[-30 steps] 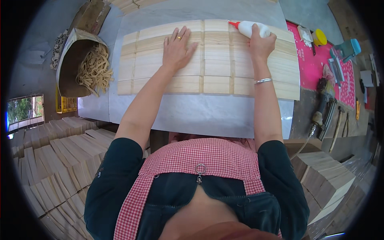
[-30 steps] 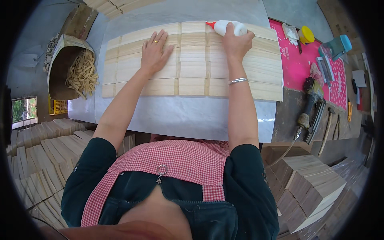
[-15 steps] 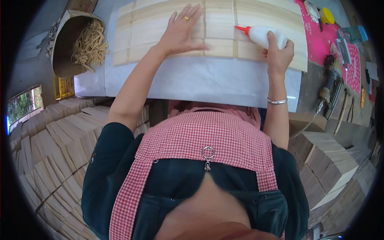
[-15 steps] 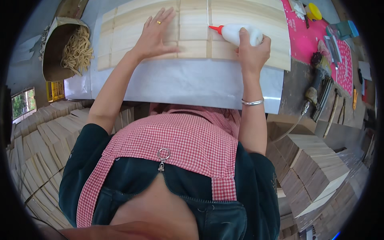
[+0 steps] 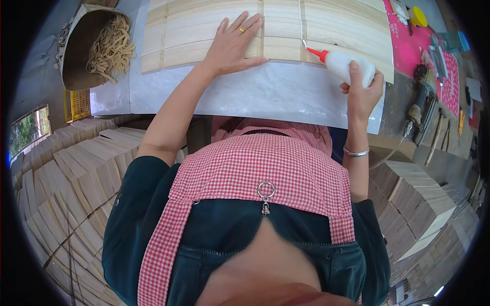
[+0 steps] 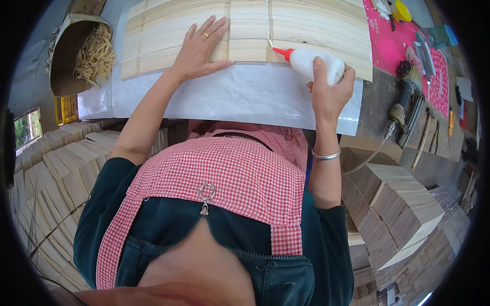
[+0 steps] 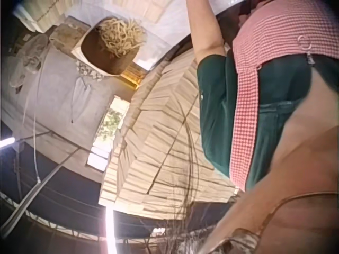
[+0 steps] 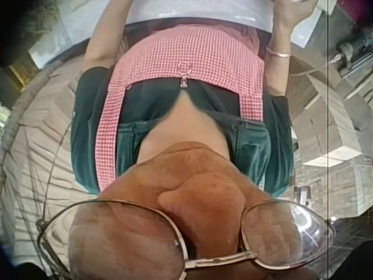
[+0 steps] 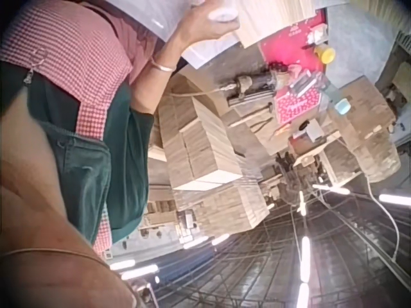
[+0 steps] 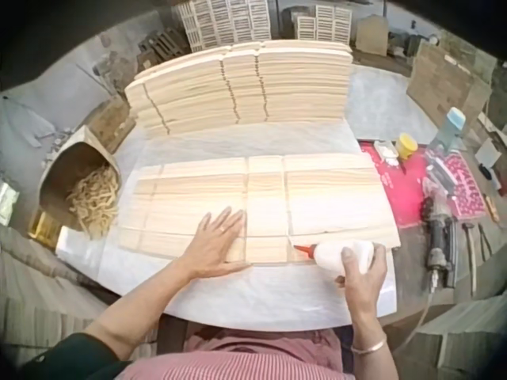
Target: Assembling wooden box frames using wooden planks, glue, and a staple gun.
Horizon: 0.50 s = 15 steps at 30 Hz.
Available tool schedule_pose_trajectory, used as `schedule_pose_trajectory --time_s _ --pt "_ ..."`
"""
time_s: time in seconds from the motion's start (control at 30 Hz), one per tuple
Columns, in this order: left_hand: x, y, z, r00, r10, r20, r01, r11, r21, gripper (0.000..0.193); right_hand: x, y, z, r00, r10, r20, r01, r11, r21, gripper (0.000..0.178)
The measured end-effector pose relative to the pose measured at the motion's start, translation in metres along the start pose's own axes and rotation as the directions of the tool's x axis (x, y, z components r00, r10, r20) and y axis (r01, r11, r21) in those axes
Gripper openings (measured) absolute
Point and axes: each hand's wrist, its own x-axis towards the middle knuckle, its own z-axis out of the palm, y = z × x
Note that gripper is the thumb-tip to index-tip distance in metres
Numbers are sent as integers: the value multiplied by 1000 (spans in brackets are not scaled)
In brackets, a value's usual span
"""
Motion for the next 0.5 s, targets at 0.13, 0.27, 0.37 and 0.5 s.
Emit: schedule_pose_trajectory --time_s 0.13,0.27,0.37,0.5 --pt "1 3 0 1000 1 -13 -1 1000 -6 93 -3 0 1 1000 16 19 -16 1000 -10 46" --pt "2 4 -1 1000 0 -15 0 1000 -1 92 -7 2 3 999 13 30 -12 999 -46 48" --pt "3 4 -1 1000 2 -16 -2 1000 4 93 -11 1 0 1000 2 31 0 997 -82 50" --pt "3 3 -5 1000 4 -17 -4 1000 5 92 -17 -6 -8 996 7 89 2 995 -103 51"
